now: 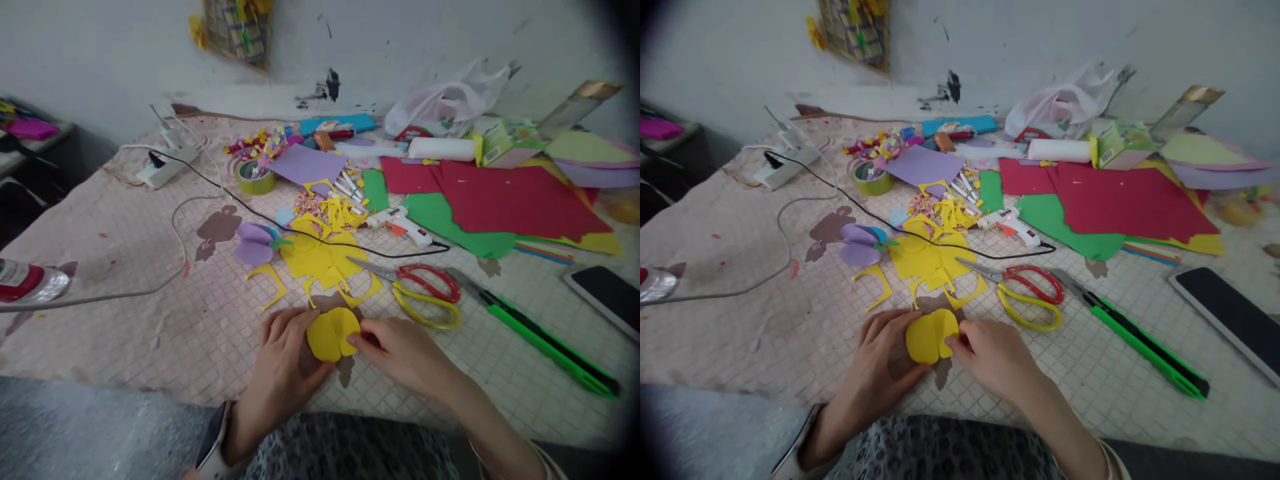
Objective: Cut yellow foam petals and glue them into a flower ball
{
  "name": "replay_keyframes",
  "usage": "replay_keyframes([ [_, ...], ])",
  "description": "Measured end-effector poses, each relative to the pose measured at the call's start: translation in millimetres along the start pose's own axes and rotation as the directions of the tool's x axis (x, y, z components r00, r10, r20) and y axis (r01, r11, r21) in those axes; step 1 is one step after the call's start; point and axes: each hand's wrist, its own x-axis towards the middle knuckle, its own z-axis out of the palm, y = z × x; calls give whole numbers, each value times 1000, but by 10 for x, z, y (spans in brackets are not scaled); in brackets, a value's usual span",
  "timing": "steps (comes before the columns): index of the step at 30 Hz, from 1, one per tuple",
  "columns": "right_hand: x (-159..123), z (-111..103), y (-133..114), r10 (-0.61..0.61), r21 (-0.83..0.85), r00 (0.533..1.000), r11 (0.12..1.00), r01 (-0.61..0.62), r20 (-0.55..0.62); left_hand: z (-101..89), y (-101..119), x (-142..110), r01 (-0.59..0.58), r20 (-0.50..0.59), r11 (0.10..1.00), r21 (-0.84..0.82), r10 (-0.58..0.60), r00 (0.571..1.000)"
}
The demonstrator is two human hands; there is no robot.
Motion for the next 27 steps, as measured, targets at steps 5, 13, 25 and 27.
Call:
replay_keyframes([
  [5, -110, 11, 72, 81, -4, 997, 997, -81, 19, 52, 56, 27, -35, 7, 999, -1, 35, 999],
  [13, -428, 26, 261, 248, 26, 962, 967, -252, 113, 180, 251, 64, -85, 71, 992, -93, 92, 993],
  [25, -394, -173, 355, 230, 110, 973, 968, -226, -23, 233, 213, 31, -114, 61, 991, -74, 118, 991],
  [27, -262, -337, 401, 199, 146, 964, 974, -175, -176, 246, 216, 36, -120, 38, 991, -63, 123, 992],
])
